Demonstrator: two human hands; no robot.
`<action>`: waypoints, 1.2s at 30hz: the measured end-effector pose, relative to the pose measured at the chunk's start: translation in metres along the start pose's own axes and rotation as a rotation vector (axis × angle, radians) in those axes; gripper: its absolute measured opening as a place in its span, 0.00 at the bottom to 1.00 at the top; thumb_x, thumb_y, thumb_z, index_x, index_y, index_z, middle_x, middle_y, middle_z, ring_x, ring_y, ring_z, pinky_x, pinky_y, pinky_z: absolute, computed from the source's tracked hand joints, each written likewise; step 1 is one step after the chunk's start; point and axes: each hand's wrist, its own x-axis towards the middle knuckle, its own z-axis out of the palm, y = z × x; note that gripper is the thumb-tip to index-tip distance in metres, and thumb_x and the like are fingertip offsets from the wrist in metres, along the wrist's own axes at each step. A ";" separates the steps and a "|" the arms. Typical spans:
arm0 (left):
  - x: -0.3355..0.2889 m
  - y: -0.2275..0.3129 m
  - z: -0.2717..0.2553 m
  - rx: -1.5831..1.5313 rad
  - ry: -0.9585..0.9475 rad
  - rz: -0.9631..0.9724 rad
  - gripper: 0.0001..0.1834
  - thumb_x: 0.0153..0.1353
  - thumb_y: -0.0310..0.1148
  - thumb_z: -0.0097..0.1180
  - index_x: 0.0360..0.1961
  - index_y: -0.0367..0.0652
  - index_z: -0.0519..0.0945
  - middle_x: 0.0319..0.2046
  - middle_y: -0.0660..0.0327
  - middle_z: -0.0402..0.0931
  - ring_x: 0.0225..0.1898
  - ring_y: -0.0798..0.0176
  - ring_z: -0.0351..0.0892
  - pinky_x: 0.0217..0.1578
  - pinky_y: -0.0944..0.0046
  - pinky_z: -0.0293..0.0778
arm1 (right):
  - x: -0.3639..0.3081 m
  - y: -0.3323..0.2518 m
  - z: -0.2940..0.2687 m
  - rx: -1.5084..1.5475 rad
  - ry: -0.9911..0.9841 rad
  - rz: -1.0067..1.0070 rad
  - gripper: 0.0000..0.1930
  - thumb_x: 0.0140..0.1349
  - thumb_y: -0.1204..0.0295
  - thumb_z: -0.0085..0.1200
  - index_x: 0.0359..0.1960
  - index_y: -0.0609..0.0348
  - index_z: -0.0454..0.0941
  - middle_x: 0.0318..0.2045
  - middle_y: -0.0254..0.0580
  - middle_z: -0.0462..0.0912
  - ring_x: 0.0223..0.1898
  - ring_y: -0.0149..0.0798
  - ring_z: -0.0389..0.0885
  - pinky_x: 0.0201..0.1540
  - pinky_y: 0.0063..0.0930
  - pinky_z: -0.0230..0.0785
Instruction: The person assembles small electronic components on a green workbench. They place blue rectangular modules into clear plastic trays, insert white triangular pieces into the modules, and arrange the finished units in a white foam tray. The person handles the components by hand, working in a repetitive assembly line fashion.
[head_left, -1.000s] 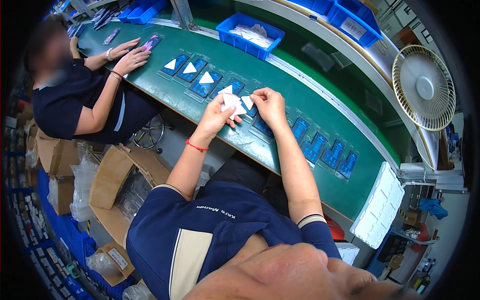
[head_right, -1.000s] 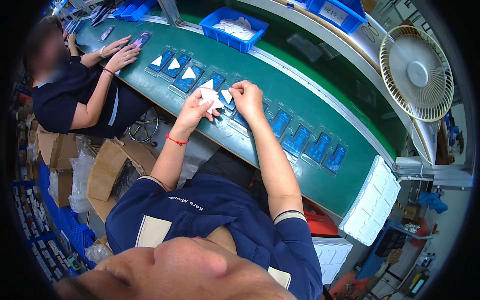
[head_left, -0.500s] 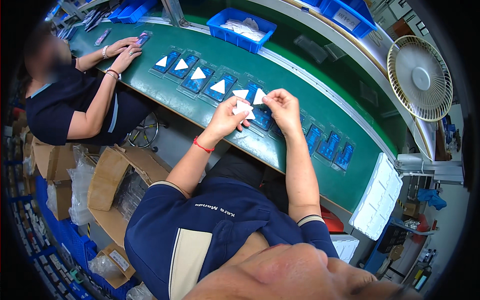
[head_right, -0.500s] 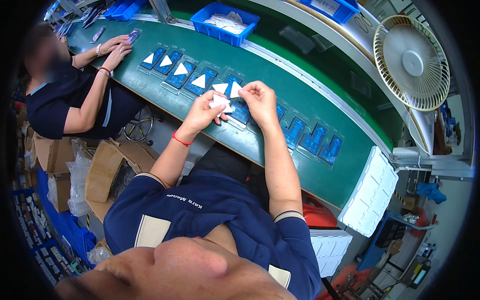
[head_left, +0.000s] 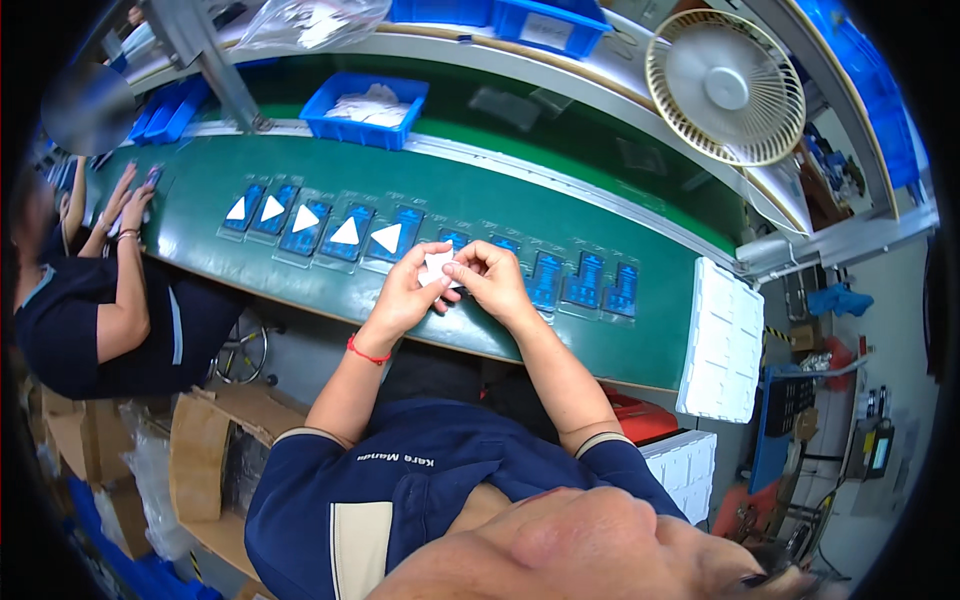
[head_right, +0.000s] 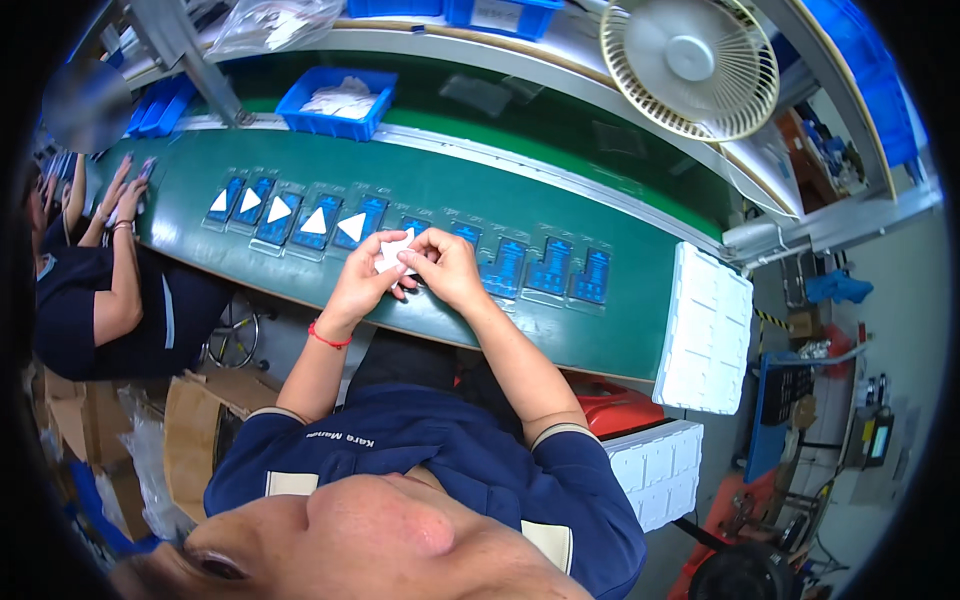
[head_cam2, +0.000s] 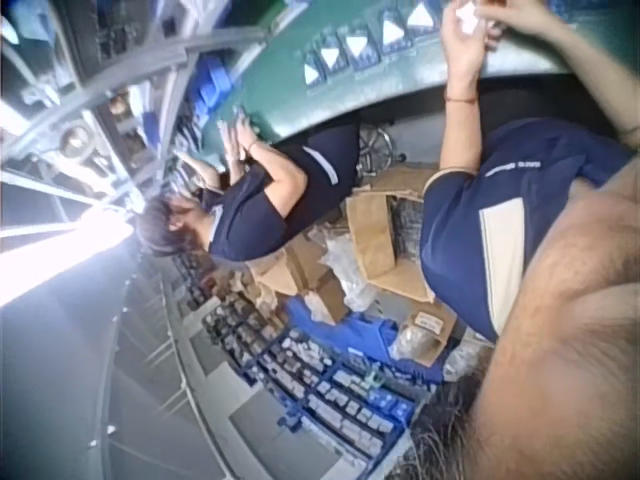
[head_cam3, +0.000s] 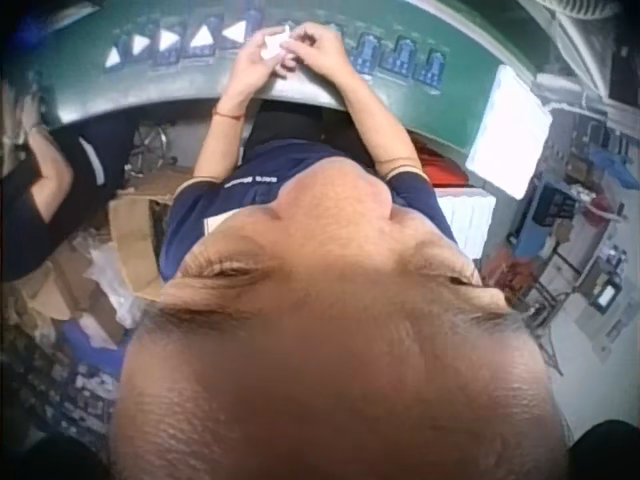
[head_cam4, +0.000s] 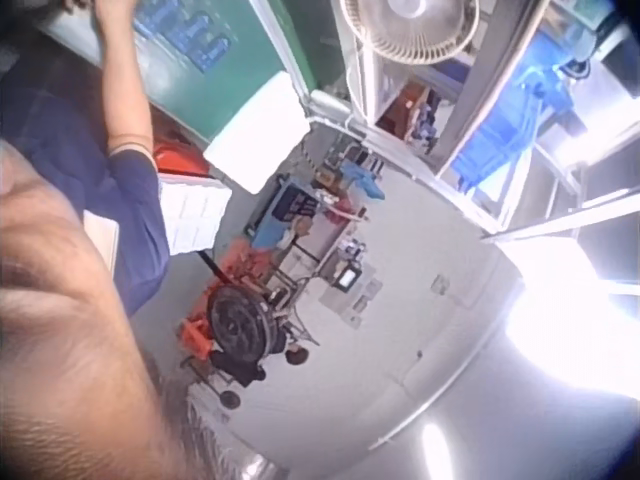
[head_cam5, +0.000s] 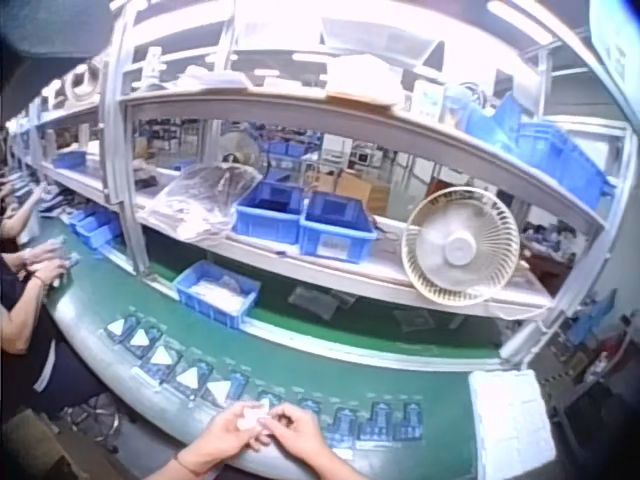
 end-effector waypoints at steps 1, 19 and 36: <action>0.002 -0.004 0.002 -0.024 0.001 -0.003 0.24 0.62 0.19 0.52 0.59 0.37 0.65 0.38 0.55 0.79 0.32 0.66 0.83 0.26 0.72 0.79 | -0.001 0.002 -0.002 0.097 -0.001 0.041 0.08 0.54 0.70 0.66 0.26 0.60 0.81 0.18 0.28 0.77 0.20 0.19 0.68 0.22 0.18 0.61; -0.002 0.000 0.010 -0.019 -0.006 -0.021 0.32 0.60 0.15 0.50 0.67 0.38 0.59 0.35 0.56 0.79 0.34 0.66 0.83 0.27 0.74 0.78 | -0.020 -0.001 -0.044 -0.534 0.284 -0.055 0.12 0.52 0.71 0.65 0.40 0.56 0.84 0.28 0.36 0.81 0.29 0.27 0.78 0.31 0.24 0.70; 0.004 -0.004 0.043 0.125 -0.051 -0.049 0.37 0.62 0.18 0.52 0.70 0.43 0.53 0.32 0.53 0.83 0.34 0.66 0.84 0.26 0.74 0.78 | -0.063 0.006 -0.084 -0.949 0.400 -0.440 0.10 0.51 0.66 0.65 0.34 0.55 0.83 0.35 0.35 0.82 0.42 0.40 0.74 0.49 0.37 0.58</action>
